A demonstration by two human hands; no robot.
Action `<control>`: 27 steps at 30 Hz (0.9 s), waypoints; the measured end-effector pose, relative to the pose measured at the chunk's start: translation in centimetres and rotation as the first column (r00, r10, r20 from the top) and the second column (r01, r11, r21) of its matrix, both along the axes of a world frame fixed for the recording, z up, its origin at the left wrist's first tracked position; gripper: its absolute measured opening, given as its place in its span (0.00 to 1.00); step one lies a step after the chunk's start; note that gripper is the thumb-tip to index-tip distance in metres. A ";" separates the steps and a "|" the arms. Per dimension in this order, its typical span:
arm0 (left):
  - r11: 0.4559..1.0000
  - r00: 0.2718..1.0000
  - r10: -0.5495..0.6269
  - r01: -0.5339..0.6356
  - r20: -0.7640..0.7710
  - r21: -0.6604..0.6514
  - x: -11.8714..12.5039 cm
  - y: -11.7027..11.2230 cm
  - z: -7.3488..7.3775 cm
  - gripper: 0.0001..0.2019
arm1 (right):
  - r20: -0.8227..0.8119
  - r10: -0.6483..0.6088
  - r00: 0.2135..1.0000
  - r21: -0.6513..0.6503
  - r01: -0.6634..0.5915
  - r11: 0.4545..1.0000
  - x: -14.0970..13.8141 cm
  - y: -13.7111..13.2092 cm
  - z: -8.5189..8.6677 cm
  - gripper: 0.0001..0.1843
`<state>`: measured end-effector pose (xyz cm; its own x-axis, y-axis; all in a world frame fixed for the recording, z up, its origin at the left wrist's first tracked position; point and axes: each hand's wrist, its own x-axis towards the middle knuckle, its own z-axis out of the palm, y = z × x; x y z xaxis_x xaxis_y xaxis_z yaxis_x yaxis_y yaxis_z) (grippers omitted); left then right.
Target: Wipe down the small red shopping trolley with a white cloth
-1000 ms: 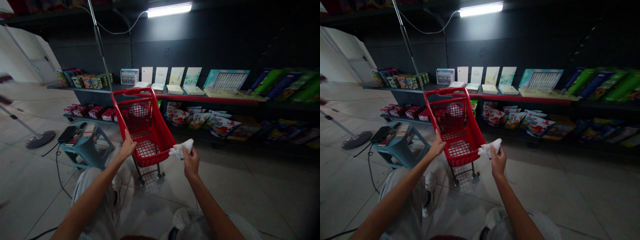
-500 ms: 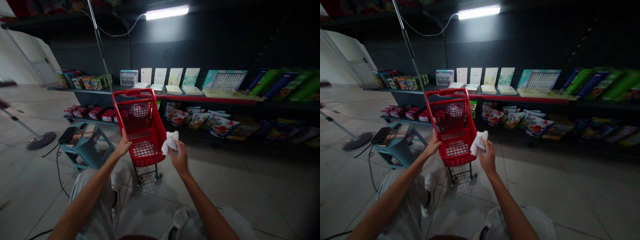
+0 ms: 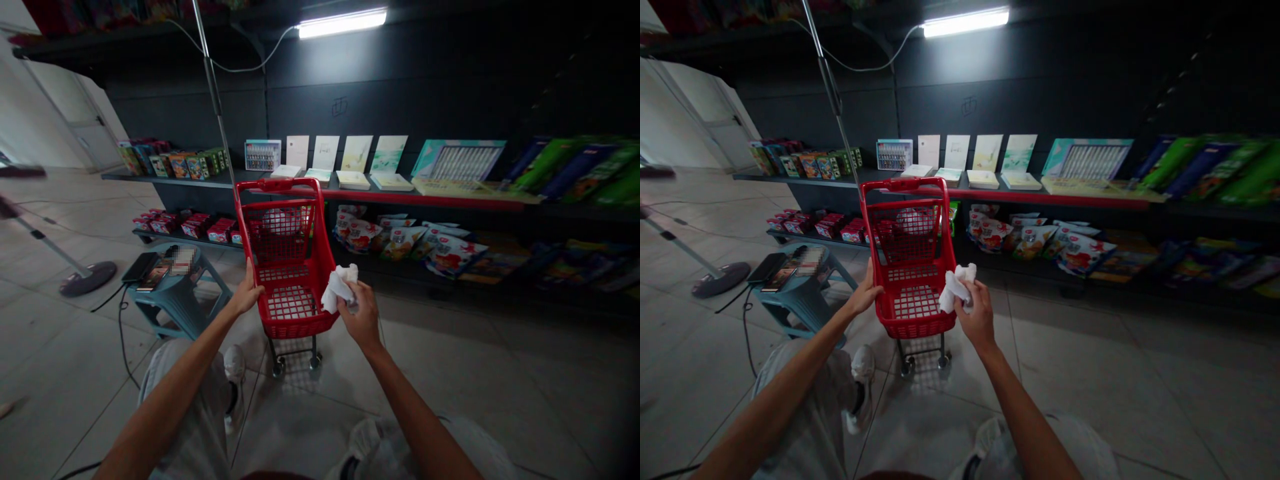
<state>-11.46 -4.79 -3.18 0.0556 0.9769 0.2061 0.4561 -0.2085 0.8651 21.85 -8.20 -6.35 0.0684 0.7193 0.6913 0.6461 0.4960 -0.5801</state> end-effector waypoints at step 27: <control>0.997 0.987 -0.070 0.067 0.142 0.027 2.2 0.4 -2.2 0.55 | -0.192 -0.014 0.981 -0.082 -0.002 0.997 2.5 0.5 -0.1 0.21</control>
<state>-9.21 -4.42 -5.37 0.0904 0.9670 0.2380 0.3124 -0.2545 0.9152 24.33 -7.72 -6.42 0.1988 0.7719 0.6039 0.5210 0.4387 -0.7322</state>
